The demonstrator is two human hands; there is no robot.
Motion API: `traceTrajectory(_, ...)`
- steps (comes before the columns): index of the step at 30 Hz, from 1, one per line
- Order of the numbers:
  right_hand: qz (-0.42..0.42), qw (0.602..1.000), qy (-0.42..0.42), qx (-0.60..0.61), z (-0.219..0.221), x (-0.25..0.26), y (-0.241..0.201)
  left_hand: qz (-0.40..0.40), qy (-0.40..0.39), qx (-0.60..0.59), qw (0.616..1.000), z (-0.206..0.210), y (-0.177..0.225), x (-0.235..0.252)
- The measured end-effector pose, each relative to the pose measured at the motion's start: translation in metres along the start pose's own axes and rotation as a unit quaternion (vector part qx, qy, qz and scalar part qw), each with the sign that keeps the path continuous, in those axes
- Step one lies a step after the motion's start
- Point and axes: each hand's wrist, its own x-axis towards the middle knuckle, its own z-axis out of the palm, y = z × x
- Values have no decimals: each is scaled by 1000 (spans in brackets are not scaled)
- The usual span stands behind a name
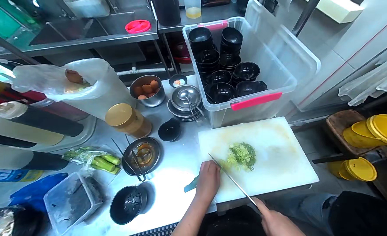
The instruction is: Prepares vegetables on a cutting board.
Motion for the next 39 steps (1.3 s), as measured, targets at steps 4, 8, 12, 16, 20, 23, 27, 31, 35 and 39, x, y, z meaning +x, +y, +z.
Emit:
traceTrajectory(4, 6, 1000, -9, -4, -3, 32, -14, -2, -4, -2, 1000, 0, -1, 0)
traceTrajectory(8, 4, 1000, -10, 3, -11, 7, -9, -3, -4, 1, 1000, 1, 0, 0)
traceTrajectory(12, -3, 1000, -1, 0, -6, -15, -1, 3, -6, 15, 1000, 1, 0, -3)
traceTrajectory(16, -5, 1000, 3, 15, 5, 10, -4, 7, 1, 19, 1000, 3, -2, -2)
traceTrajectory(20, 11, 1000, -2, -2, -5, 26, -17, 5, -6, 21, 1000, 2, 0, -2)
traceTrajectory(23, -3, 1000, 1, 5, -9, 5, -10, 8, -1, 31, 999, 2, 1, -2)
traceTrajectory(27, -3, 1000, 0, 11, -1, -8, 0, 5, 4, 40, 999, 5, 1, -5)
traceTrajectory(31, -7, 1000, 4, 9, 0, -5, -1, 7, 5, 33, 999, 5, 0, -5)
traceTrajectory(35, -2, 1000, 8, 7, 1, -16, 2, 10, 8, 38, 999, 6, 0, -4)
traceTrajectory(39, -8, 1000, 6, 16, 8, 2, 2, 13, 11, 27, 999, 6, -1, -4)
